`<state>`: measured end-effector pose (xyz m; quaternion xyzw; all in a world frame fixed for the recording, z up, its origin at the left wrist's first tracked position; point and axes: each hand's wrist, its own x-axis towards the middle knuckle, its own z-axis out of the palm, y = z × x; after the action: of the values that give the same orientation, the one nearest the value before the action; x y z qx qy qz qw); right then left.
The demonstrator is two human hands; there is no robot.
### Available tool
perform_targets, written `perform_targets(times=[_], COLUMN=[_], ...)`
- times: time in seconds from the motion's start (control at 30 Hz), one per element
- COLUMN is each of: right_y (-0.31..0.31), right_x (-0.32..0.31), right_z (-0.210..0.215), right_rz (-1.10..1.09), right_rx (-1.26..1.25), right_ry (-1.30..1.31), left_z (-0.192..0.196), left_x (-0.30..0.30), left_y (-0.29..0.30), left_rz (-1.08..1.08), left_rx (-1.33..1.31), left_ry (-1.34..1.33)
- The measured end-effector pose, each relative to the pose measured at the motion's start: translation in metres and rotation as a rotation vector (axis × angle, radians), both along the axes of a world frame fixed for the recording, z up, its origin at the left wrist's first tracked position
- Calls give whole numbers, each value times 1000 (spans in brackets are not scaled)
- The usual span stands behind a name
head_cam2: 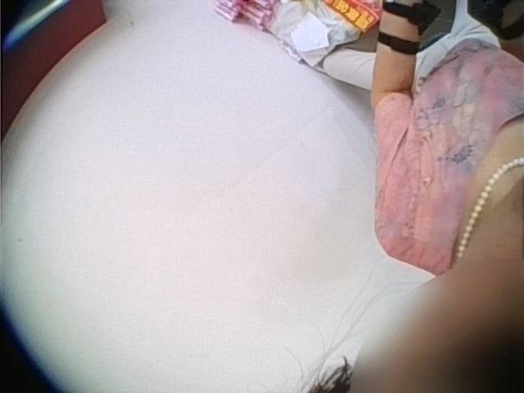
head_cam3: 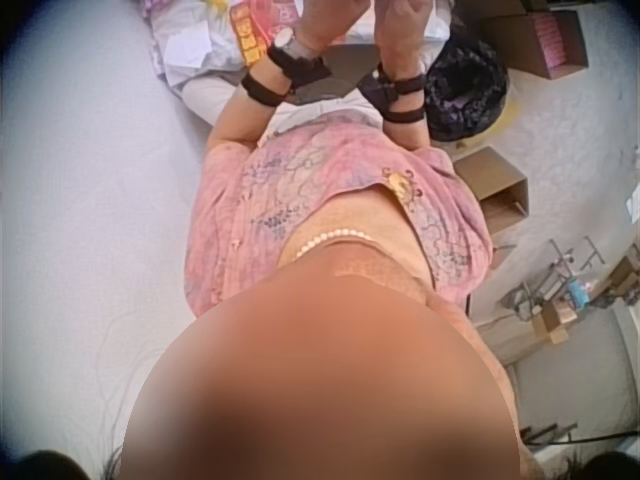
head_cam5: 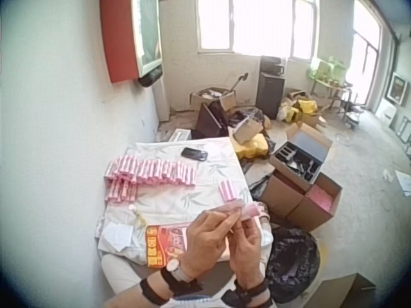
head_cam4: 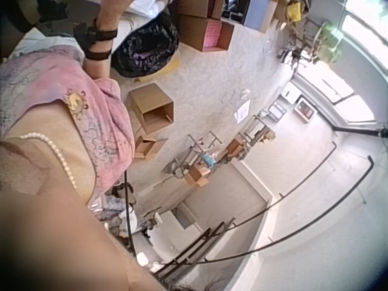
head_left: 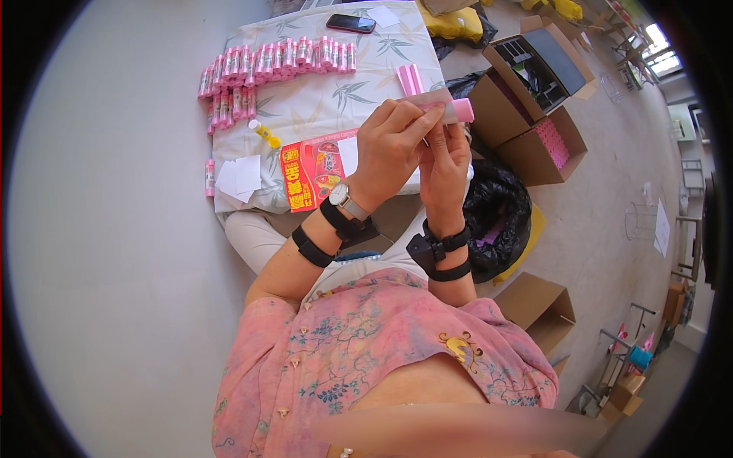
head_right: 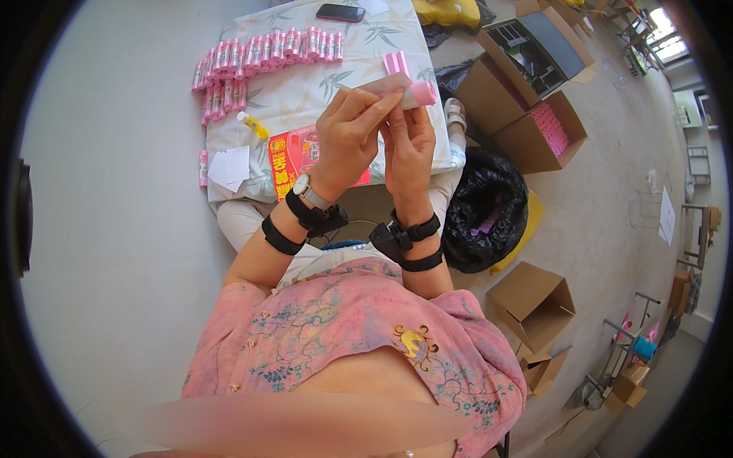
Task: Applying labels to small cosmetic tubes and placing them into a box.
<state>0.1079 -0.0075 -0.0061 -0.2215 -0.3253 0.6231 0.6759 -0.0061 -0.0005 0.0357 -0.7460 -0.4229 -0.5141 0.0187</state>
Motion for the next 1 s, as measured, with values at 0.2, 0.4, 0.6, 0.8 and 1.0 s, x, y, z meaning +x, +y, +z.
perform_targets(times=[0.2, 0.4, 0.6, 0.8, 1.0], right_y=[0, 1, 3, 1, 7], right_x=[1, -1, 1, -2, 3], right_z=[-1, -1, -8, -8, -14], right_rz=[9, -4, 8, -27, -27], right_rx=[-20, -20, -25, -30, -24], right_ry=[-10, -8, -19, -36, -64], left_z=[-2, -3, -3, 0, -1], left_x=[-2, -1, 0, 2, 3], left_y=[1, 2, 0, -3, 5], left_rz=[-1, -8, 2, 29, -30], left_rx=[4, 6, -44, -153, -182], left_ry=[22, 21, 2, -57, -152])
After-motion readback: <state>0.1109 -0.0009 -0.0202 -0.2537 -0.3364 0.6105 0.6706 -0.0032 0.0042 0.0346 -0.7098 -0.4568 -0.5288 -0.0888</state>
